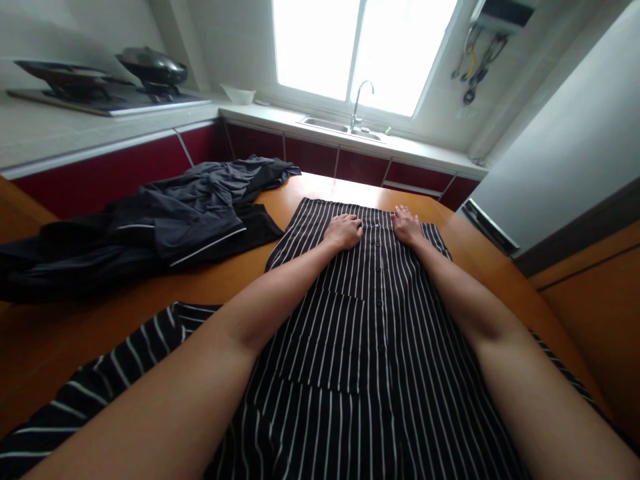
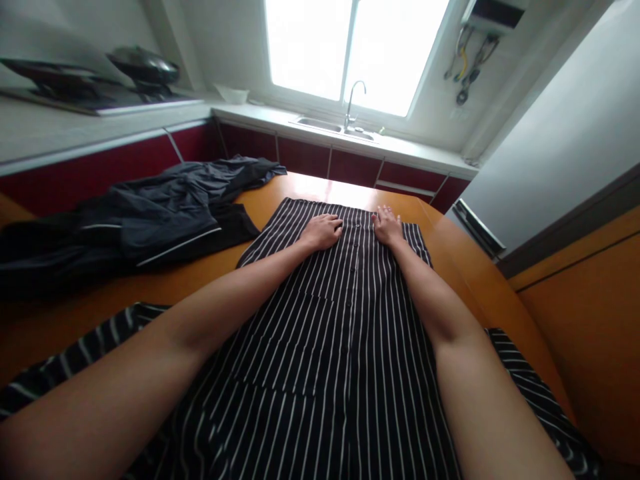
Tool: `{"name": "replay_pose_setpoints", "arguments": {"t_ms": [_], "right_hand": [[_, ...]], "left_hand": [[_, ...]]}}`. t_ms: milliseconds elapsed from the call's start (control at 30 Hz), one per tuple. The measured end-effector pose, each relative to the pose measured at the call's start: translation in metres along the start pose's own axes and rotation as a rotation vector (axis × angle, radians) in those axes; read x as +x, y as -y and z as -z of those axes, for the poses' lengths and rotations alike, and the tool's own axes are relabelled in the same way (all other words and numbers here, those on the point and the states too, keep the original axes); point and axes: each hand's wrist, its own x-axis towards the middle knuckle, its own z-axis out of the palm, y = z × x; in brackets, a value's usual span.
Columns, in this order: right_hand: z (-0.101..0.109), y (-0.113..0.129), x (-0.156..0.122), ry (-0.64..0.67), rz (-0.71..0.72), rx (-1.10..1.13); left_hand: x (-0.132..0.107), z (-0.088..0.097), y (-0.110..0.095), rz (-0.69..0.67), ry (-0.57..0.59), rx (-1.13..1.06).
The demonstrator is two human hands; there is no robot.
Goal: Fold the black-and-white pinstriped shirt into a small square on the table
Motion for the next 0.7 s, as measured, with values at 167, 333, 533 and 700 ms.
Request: {"name": "replay_pose_setpoints", "arguments": {"t_ms": [167, 333, 533, 700], "right_hand": [[0.001, 0.01, -0.039, 0.113, 0.17, -0.005], [0.005, 0.011, -0.047, 0.242, 0.117, -0.003], [0.021, -0.03, -0.031, 0.19, -0.145, -0.032], [0.013, 0.002, -0.044, 0.074, -0.094, -0.069]], "left_hand": [[0.003, -0.004, 0.003, -0.022, -0.017, 0.008], [0.006, -0.007, 0.007, -0.021, -0.001, 0.03], [0.007, -0.005, 0.008, -0.011, 0.021, 0.025], [0.008, -0.007, 0.009, -0.008, 0.025, 0.033]]}}
